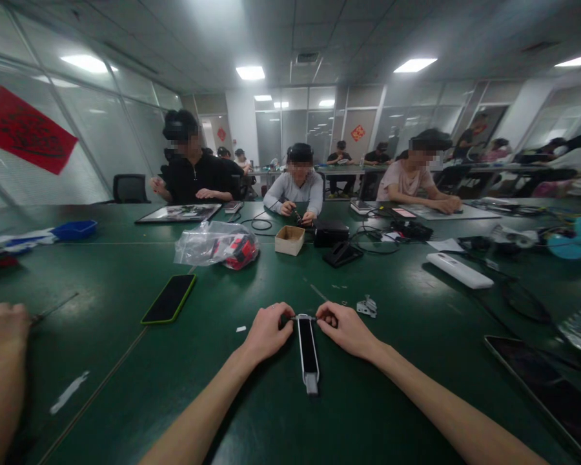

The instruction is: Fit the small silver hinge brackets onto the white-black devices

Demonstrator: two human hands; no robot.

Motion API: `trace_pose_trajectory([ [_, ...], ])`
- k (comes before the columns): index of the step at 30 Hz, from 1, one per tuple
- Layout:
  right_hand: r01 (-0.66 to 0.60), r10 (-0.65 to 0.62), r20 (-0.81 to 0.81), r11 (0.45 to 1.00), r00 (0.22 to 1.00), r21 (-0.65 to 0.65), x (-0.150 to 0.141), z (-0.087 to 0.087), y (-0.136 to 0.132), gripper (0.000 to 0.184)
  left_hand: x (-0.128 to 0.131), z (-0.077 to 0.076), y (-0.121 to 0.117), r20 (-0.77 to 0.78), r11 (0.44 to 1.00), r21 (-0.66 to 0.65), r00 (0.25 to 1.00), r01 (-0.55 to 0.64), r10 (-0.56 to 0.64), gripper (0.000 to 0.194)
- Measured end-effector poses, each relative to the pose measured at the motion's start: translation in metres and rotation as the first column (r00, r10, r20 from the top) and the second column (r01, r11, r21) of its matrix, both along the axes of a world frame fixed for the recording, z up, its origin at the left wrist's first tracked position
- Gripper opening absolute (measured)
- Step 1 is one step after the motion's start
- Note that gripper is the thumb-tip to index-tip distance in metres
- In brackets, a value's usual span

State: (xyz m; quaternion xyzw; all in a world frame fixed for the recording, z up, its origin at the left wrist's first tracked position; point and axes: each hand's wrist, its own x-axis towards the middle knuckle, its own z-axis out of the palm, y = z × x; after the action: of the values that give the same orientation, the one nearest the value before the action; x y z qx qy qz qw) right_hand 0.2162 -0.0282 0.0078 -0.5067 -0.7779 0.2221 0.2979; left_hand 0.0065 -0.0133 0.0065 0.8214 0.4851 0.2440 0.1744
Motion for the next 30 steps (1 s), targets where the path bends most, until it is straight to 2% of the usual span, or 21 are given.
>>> trace_pose_trajectory([
  [14,0.031,-0.032,-0.01,0.999,0.999,-0.026,-0.002,0.004,0.0,0.011,0.0,0.004,-0.002,0.024,1.0,-0.022,1.0,0.0,0.001,0.014],
  [24,-0.001,-0.001,-0.039,0.998,0.999,-0.058,0.0,0.004,0.001,0.012,-0.001,0.003,-0.002,0.028,1.0,-0.009,1.0,0.008,-0.008,0.012],
  [30,-0.044,0.031,-0.065,0.977,0.997,-0.207,0.001,0.014,0.006,0.012,-0.001,0.002,-0.001,0.014,0.999,-0.031,1.0,0.009,-0.009,0.014],
])
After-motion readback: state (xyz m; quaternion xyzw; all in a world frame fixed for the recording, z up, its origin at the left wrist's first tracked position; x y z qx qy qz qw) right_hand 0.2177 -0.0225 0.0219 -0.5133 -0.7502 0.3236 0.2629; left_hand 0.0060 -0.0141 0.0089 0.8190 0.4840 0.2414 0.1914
